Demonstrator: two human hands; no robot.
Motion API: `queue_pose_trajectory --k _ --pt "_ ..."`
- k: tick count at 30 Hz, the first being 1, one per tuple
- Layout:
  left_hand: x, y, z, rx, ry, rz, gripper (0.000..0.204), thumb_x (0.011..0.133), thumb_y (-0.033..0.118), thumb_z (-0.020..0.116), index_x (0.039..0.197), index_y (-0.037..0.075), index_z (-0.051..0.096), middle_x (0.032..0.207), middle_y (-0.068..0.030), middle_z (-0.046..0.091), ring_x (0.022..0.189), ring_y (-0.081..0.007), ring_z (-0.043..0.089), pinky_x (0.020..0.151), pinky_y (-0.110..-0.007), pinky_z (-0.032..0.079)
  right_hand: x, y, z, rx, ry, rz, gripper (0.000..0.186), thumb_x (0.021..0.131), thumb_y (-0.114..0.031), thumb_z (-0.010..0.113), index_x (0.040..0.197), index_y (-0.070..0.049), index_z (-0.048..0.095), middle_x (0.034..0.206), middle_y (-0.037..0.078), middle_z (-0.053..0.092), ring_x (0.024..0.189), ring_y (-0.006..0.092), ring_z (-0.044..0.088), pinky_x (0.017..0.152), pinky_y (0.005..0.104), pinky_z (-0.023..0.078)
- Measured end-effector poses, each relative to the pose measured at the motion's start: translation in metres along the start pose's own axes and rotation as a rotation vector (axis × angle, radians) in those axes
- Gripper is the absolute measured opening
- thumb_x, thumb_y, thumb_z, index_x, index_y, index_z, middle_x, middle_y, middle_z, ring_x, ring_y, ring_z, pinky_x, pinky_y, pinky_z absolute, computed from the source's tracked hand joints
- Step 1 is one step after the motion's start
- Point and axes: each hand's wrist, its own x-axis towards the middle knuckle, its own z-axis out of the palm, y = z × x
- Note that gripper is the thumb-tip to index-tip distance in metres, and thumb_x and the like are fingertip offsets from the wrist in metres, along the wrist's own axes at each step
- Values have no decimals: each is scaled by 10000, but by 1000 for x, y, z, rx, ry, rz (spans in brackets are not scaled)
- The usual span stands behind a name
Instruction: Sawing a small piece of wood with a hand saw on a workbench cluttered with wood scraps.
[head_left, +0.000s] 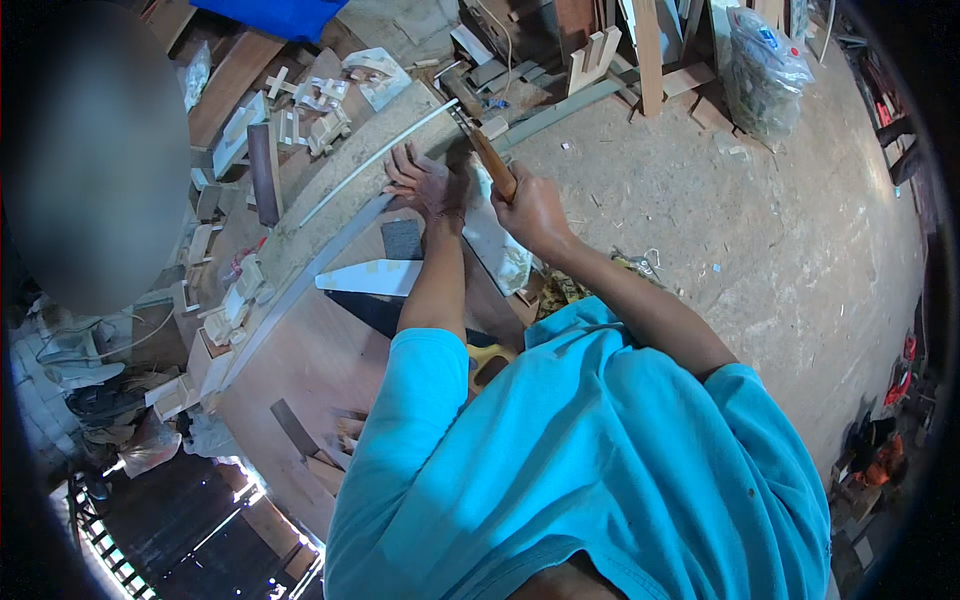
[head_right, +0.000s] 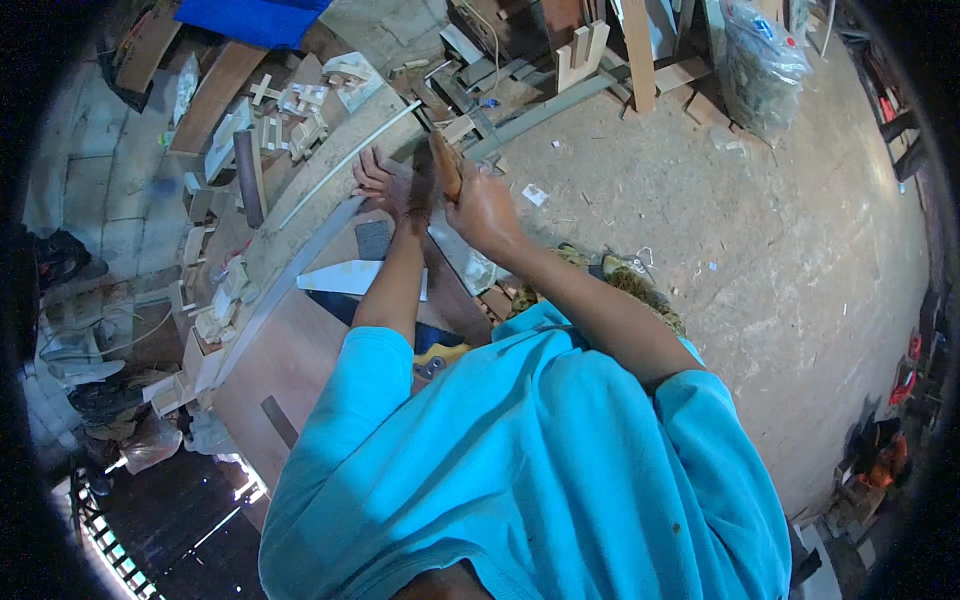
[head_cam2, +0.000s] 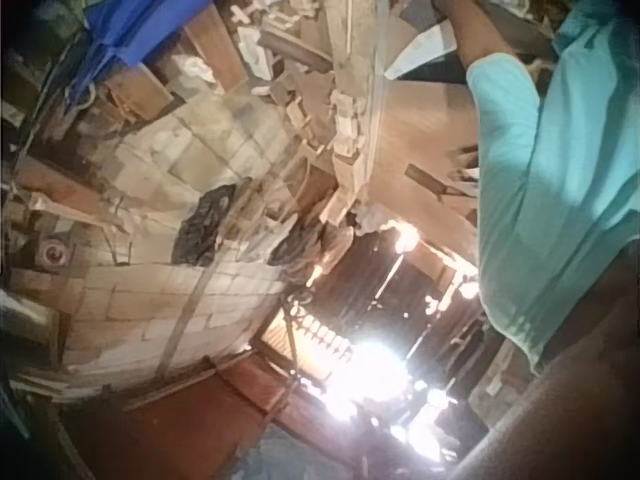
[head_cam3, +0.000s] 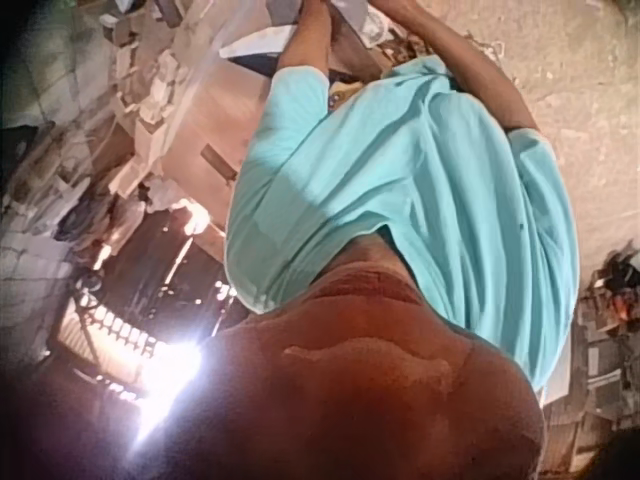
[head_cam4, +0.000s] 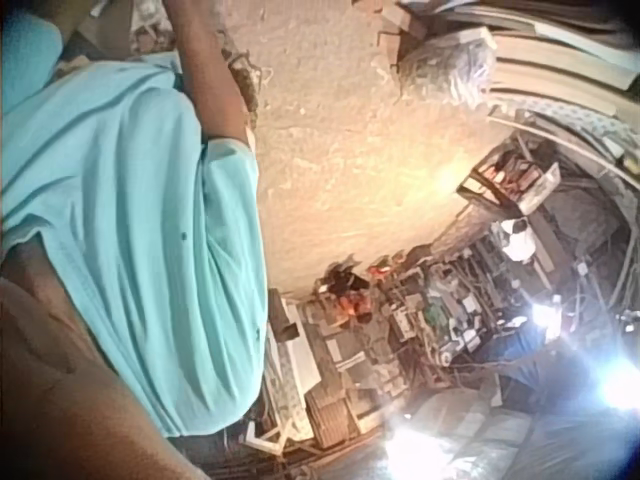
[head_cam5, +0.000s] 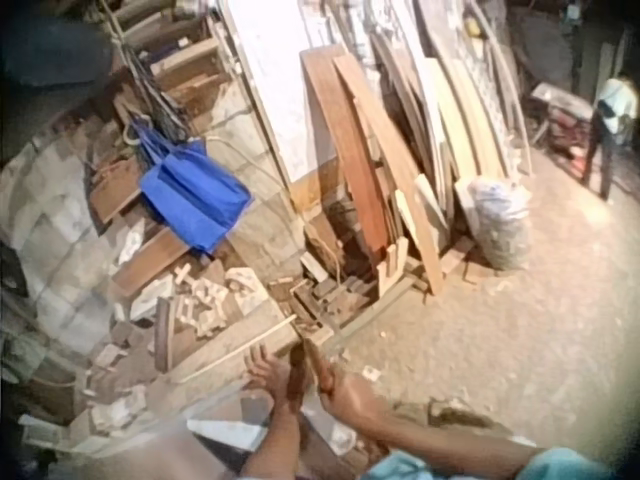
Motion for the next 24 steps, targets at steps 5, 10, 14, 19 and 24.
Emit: queue_pose_trajectory --k 5,10,14,19,24 --pt "13 -46 11 556 67 80 685 736 477 550 1225 59 316 1296 -125 268 1237 -351 184 948 -621 8 -37 -21 -16 90 -6 -67 195 721 -139 598 798 12 501 669 267 538 666 439 535 591 463 419" --pt "8 -5 0 -60 51 25 594 770 464 503 1206 83 372 1281 -104 308 1200 -336 260 950 -608 61 4 -9 2 -2 26 -19 202 710 -120 585 829 25 511 680 268 540 691 444 534 589 455 427" --pt "2 -34 13 139 80 59 799 660 555 545 1257 70 329 1286 -130 291 1202 -361 213 918 -637 82 5 5 9 38 93 -218 139 716 -84 576 761 31 511 660 263 538 669 429 545 561 430 432" --pt "-1 -13 -25 -173 -69 -29 819 626 483 616 1251 45 320 1288 -143 283 1216 -375 186 919 -649 60 -4 -18 5 4 25 -107 177 758 -137 566 766 22 487 597 268 523 625 443 541 523 469 415" --pt "7 -16 -11 -112 -99 -66 920 607 592 587 1270 45 256 1325 -122 209 1252 -356 107 928 -658 36 7 -16 10 31 28 -95 186 753 -135 577 764 25 484 606 268 521 617 436 540 508 442 413"
